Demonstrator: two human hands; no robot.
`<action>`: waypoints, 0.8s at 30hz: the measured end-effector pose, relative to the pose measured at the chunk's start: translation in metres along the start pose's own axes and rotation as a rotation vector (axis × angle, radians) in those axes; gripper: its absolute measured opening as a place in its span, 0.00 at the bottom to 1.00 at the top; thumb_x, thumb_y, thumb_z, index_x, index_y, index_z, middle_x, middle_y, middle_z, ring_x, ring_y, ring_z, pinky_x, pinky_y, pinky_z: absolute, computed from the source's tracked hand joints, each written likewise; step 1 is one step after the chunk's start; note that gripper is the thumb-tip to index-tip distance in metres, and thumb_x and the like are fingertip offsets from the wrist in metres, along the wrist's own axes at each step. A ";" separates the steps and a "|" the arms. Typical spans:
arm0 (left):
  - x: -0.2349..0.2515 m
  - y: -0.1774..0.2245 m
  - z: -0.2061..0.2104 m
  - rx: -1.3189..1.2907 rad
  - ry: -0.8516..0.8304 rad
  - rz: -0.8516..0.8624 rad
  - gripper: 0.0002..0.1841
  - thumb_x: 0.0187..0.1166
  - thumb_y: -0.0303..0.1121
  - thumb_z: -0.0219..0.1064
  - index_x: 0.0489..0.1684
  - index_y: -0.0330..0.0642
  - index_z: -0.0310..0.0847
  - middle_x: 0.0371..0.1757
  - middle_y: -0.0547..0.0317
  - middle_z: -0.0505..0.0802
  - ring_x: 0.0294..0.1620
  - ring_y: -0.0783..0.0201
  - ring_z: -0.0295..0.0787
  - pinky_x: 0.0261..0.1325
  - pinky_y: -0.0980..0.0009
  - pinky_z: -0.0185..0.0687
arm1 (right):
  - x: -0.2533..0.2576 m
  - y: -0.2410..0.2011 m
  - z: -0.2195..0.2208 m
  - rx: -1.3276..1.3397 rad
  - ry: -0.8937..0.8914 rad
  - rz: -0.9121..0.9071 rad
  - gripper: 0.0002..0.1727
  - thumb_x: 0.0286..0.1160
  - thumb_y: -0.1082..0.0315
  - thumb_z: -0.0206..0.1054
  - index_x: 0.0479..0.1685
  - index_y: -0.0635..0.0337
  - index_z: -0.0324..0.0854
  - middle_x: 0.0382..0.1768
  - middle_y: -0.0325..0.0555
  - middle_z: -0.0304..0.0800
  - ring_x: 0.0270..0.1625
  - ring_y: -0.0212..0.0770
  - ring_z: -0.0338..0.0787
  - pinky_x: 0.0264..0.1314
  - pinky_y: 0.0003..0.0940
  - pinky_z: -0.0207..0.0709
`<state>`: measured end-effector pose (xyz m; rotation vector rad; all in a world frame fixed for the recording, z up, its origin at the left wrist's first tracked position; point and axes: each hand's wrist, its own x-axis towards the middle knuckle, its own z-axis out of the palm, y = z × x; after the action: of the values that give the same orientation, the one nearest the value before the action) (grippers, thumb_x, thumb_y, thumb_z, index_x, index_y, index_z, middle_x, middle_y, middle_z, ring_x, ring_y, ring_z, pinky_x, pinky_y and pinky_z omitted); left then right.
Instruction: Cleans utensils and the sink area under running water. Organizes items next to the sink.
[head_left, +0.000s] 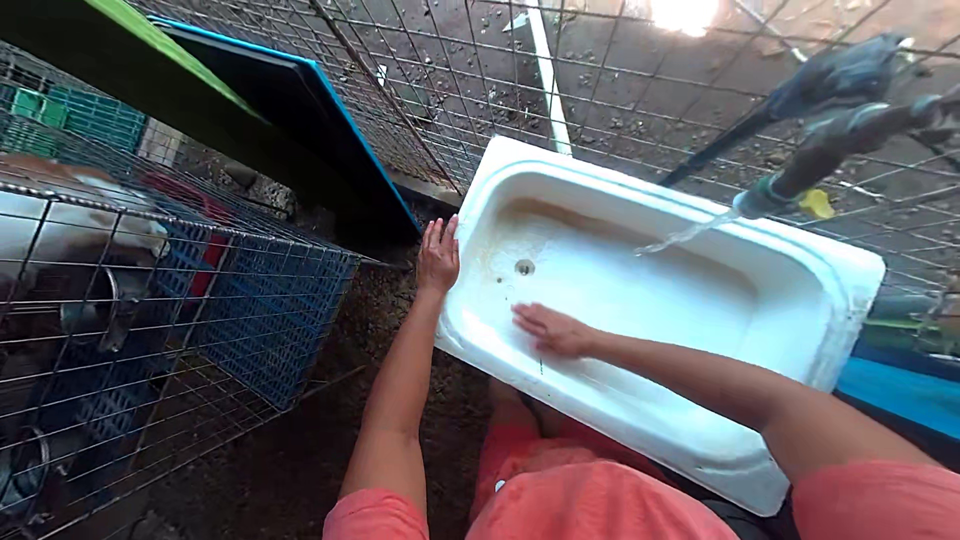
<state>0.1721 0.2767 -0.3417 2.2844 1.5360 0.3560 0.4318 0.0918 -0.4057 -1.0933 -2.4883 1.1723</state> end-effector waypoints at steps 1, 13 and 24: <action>0.001 -0.002 0.003 0.005 0.018 0.002 0.25 0.91 0.34 0.47 0.86 0.44 0.69 0.84 0.36 0.74 0.89 0.37 0.63 0.89 0.46 0.58 | -0.005 0.001 0.009 0.038 -0.129 -0.098 0.31 0.94 0.58 0.43 0.91 0.63 0.59 0.93 0.58 0.56 0.96 0.55 0.53 0.97 0.56 0.40; 0.002 -0.003 -0.001 0.027 0.004 0.011 0.25 0.91 0.34 0.47 0.86 0.42 0.69 0.84 0.39 0.76 0.88 0.39 0.65 0.89 0.48 0.59 | 0.054 -0.012 0.012 -0.057 0.014 0.148 0.31 0.93 0.63 0.41 0.92 0.67 0.55 0.93 0.58 0.53 0.97 0.55 0.48 0.96 0.64 0.32; 0.001 -0.004 0.002 0.026 0.000 0.032 0.25 0.91 0.33 0.45 0.86 0.40 0.69 0.82 0.41 0.79 0.86 0.40 0.68 0.89 0.48 0.60 | 0.031 0.042 -0.008 -0.206 0.189 0.311 0.38 0.92 0.46 0.41 0.95 0.59 0.52 0.96 0.50 0.49 0.98 0.49 0.44 0.95 0.68 0.27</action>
<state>0.1698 0.2792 -0.3449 2.3315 1.5136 0.3464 0.4355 0.1351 -0.4352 -1.6123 -2.3905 0.8428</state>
